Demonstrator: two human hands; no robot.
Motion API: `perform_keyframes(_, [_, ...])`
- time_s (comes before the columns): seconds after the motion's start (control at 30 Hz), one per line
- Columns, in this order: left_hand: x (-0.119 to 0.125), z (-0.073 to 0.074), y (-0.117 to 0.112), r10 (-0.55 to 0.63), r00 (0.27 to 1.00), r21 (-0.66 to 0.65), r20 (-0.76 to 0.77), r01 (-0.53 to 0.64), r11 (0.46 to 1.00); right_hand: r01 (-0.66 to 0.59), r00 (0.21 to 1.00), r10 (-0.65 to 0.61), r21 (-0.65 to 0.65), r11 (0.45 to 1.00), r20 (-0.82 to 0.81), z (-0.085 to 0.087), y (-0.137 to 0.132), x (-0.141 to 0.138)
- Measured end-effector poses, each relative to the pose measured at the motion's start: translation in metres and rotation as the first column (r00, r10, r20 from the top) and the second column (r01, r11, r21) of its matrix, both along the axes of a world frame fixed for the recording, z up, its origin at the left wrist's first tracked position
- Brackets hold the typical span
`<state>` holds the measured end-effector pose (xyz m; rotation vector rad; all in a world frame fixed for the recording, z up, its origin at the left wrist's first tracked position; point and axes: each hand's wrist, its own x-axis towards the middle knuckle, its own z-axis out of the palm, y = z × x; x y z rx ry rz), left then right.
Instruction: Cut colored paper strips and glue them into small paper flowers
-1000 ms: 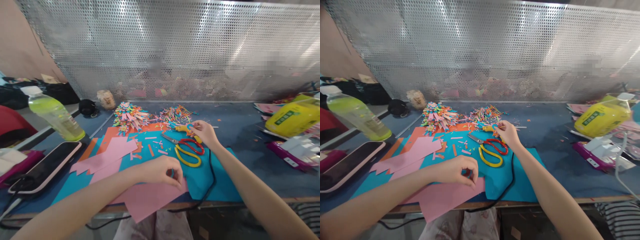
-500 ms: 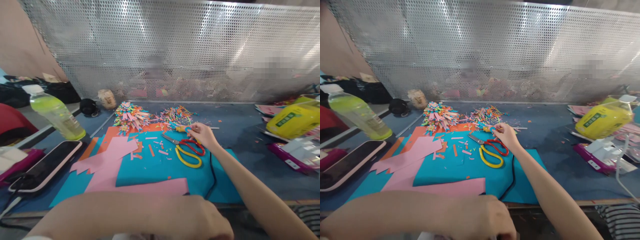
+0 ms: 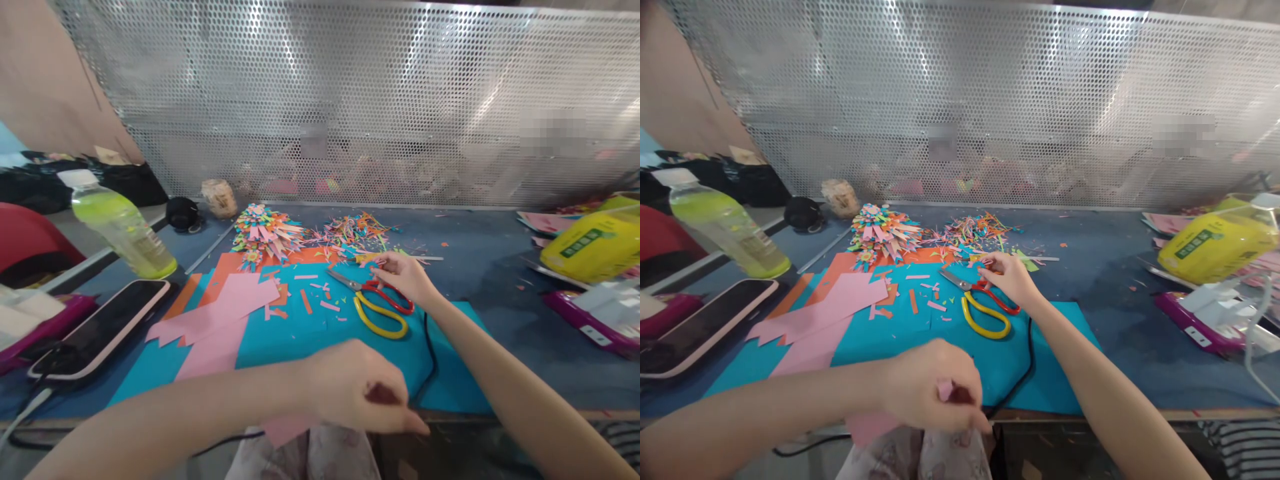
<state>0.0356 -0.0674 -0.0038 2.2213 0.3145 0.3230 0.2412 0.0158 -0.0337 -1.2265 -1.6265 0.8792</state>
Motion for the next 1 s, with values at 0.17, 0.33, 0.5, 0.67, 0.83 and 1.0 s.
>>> perform_keyframes(0.17, [-0.016, -0.010, 0.045, 0.385, 0.855, -0.104, 0.347, -0.373, 0.922, -0.011, 0.995, 0.004, 0.075, 0.997, 0.097, -0.002, -0.006, -0.009])
perform_keyframes(0.33, [-0.027, -0.024, 0.073, 0.508, 0.733, -0.678, 0.453, -0.087, 0.730, -0.236, 0.867, 0.049, 0.321, 0.917, 0.496, 0.005, -0.021, -0.022])
perform_keyframes(0.5, [-0.028, -0.021, 0.067, 0.477, 0.717, -0.744, 0.509, 0.086, 0.663, -0.223, 0.880, 0.008, 0.399, 0.889, 0.475, 0.015, -0.040, -0.037])
perform_keyframes(0.67, [-0.027, -0.024, 0.061, 0.400, 0.776, -0.745, 0.488, 0.132, 0.654, -0.095, 0.940, -0.032, 0.350, 0.932, 0.341, 0.018, -0.047, -0.052])
perform_keyframes(0.83, [-0.026, -0.023, 0.058, 0.415, 0.785, -0.807, 0.460, 0.175, 0.564, -0.119, 0.953, -0.004, 0.385, 0.915, 0.302, 0.021, -0.046, -0.047])
perform_keyframes(1.0, [-0.028, -0.019, 0.058, 0.471, 0.774, -0.879, 0.422, 0.222, 0.423, -0.200, 0.929, -0.018, 0.543, 0.816, 0.369, 0.021, -0.048, -0.041])
